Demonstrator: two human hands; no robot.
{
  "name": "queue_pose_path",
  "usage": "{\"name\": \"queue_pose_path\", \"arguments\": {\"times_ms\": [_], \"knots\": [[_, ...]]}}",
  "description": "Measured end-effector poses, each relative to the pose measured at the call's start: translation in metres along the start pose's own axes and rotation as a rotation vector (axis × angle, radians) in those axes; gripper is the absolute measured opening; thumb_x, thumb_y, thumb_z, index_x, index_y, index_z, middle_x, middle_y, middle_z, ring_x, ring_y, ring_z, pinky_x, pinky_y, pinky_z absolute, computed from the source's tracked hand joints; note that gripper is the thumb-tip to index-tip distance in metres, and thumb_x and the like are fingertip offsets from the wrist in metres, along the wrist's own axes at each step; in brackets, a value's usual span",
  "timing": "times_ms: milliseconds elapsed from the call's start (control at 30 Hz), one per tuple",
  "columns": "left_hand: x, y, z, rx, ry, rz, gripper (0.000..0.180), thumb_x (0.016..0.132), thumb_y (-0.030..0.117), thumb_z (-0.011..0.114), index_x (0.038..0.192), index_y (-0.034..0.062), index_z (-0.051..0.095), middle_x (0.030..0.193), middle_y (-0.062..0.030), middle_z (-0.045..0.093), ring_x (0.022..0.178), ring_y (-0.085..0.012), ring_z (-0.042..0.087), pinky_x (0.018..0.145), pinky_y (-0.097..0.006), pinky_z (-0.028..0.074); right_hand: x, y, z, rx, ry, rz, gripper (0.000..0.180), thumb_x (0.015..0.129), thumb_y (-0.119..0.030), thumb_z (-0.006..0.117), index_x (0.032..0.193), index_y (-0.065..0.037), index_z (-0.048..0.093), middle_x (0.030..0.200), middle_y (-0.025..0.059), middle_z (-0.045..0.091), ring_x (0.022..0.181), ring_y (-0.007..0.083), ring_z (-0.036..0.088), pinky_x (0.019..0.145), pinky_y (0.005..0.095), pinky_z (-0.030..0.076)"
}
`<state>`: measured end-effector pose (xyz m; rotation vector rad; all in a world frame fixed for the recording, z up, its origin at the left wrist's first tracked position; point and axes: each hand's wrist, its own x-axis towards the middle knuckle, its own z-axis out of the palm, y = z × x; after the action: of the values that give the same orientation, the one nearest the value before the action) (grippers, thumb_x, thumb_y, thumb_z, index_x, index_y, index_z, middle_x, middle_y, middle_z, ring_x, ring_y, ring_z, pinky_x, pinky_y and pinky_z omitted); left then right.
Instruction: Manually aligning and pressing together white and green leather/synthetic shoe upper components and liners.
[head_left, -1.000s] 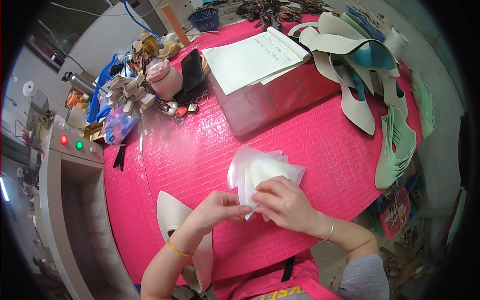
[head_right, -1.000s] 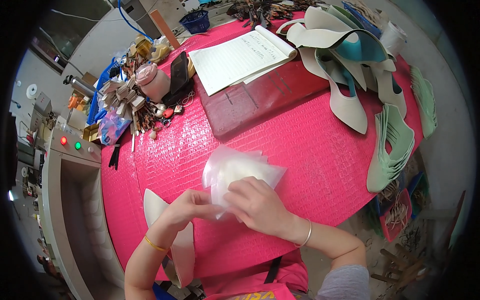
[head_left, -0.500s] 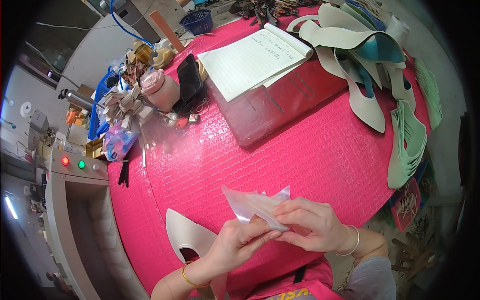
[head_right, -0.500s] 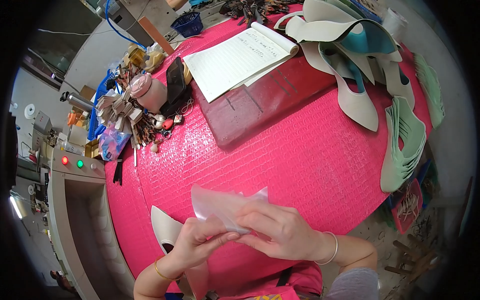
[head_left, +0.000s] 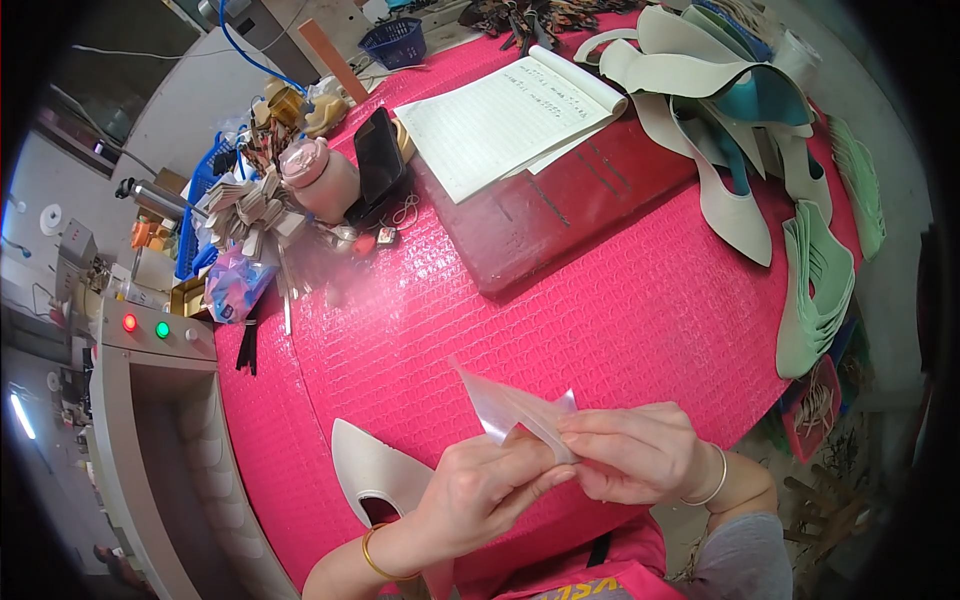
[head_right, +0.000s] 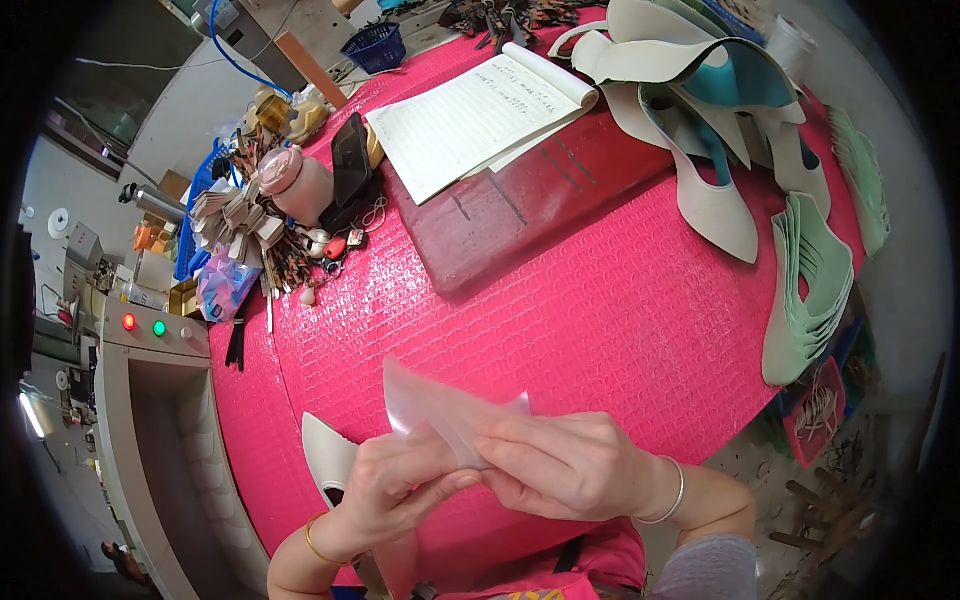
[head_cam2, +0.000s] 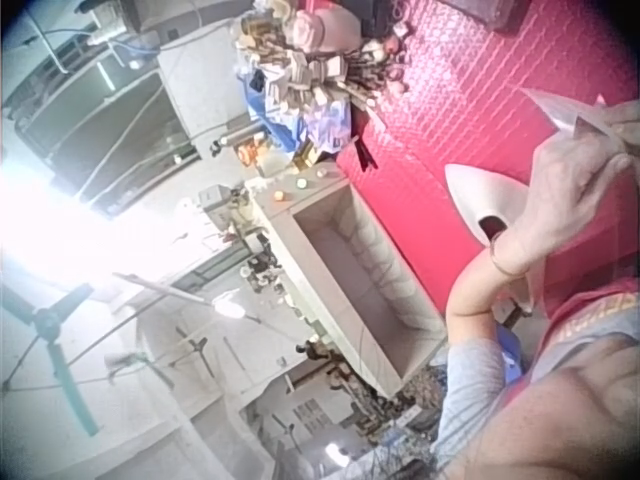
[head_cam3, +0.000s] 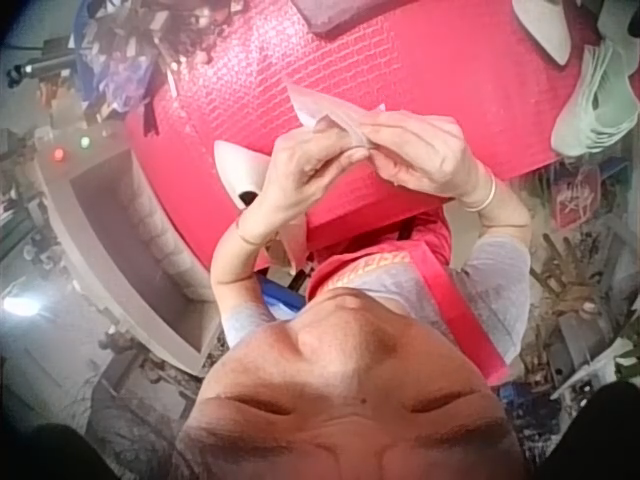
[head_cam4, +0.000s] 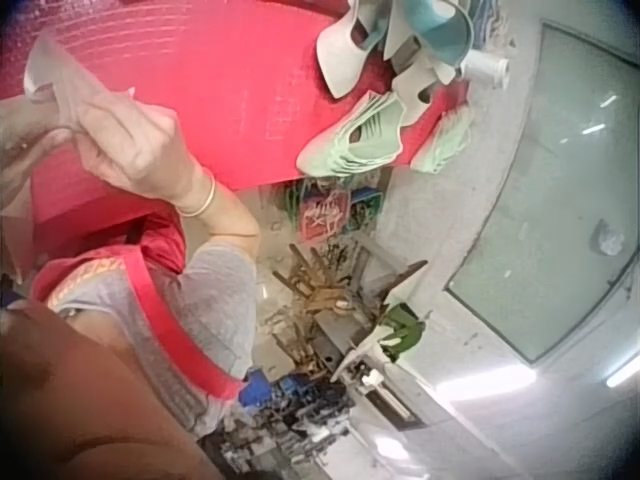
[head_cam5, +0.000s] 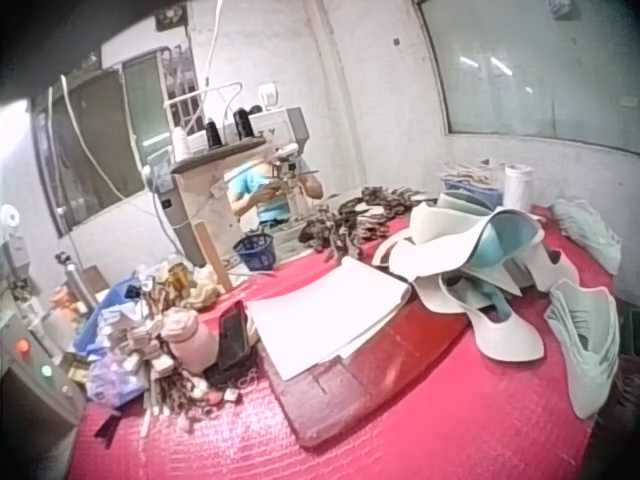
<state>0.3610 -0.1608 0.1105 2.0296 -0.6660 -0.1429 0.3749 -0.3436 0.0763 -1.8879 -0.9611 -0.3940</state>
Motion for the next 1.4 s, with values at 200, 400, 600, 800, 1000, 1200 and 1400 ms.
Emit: {"name": "queue_pose_path", "arguments": {"times_ms": [200,400,600,800,1000,1200,1400], "knots": [[0.004,0.007,0.000,0.059,0.009,0.064,0.010,0.074,0.010,0.063,0.073,0.0016,0.059,0.061,-0.0088,0.054,0.052,-0.0231,0.054,0.046,-0.032,0.042,-0.003,0.004,-0.002,-0.024,-0.008,-0.034,0.020,0.066,-0.006,0.066,0.082,0.001,0.059,0.076,0.0110,0.060,0.056,0.0200,0.060,0.046,0.0259,0.049],[0.003,0.012,0.002,0.147,0.050,0.035,0.009,0.073,0.006,0.061,0.077,-0.0003,0.055,0.066,-0.0096,0.055,0.058,-0.0241,0.055,0.051,-0.032,0.043,0.000,-0.002,-0.002,0.069,-0.020,0.079,0.021,0.068,-0.007,0.067,0.086,0.002,0.059,0.084,0.0131,0.061,0.065,0.0207,0.062,0.051,0.0259,0.050],[0.003,0.010,0.003,0.130,0.082,0.041,0.009,0.074,0.004,0.060,0.080,-0.0004,0.055,0.065,-0.0106,0.053,0.058,-0.0253,0.053,0.051,-0.033,0.042,-0.003,0.000,-0.002,0.035,-0.002,0.063,0.022,0.067,-0.006,0.067,0.086,0.002,0.059,0.084,0.0144,0.061,0.066,0.0227,0.062,0.054,0.0280,0.051],[-0.004,0.013,0.007,0.088,0.070,-0.046,0.008,0.076,0.006,0.059,0.080,-0.0002,0.056,0.062,-0.0114,0.051,0.054,-0.0251,0.050,0.049,-0.034,0.040,0.002,-0.006,-0.003,-0.020,0.026,0.031,0.024,0.065,-0.006,0.067,0.085,0.002,0.059,0.081,0.0140,0.061,0.060,0.0232,0.061,0.051,0.0293,0.050],[-0.003,0.014,0.013,0.083,0.117,-0.147,0.006,0.075,0.005,0.061,0.074,-0.0008,0.062,0.061,-0.0113,0.057,0.052,-0.0214,0.052,0.048,-0.029,0.040,-0.001,-0.009,0.002,-0.136,0.045,-0.003,0.022,0.066,-0.004,0.063,0.085,0.004,0.058,0.079,0.0143,0.060,0.056,0.0228,0.060,0.047,0.0283,0.049],[-0.004,0.007,0.018,0.047,0.149,-0.126,0.007,0.075,0.007,0.061,0.075,0.0001,0.059,0.058,-0.0114,0.051,0.049,-0.0243,0.049,0.046,-0.034,0.038,-0.004,-0.005,-0.001,-0.075,0.014,0.026,0.021,0.067,-0.002,0.061,0.086,0.004,0.058,0.082,0.0159,0.061,0.063,0.0241,0.062,0.051,0.0281,0.051],[-0.001,0.011,0.013,0.140,0.154,-0.117,0.004,0.073,0.001,0.061,0.076,0.0010,0.062,0.061,-0.0103,0.056,0.051,-0.0217,0.052,0.048,-0.029,0.040,0.000,-0.009,-0.003,-0.003,0.057,0.084,0.021,0.070,-0.005,0.063,0.089,0.003,0.059,0.084,0.0162,0.062,0.067,0.0244,0.063,0.054,0.0280,0.052]]}}
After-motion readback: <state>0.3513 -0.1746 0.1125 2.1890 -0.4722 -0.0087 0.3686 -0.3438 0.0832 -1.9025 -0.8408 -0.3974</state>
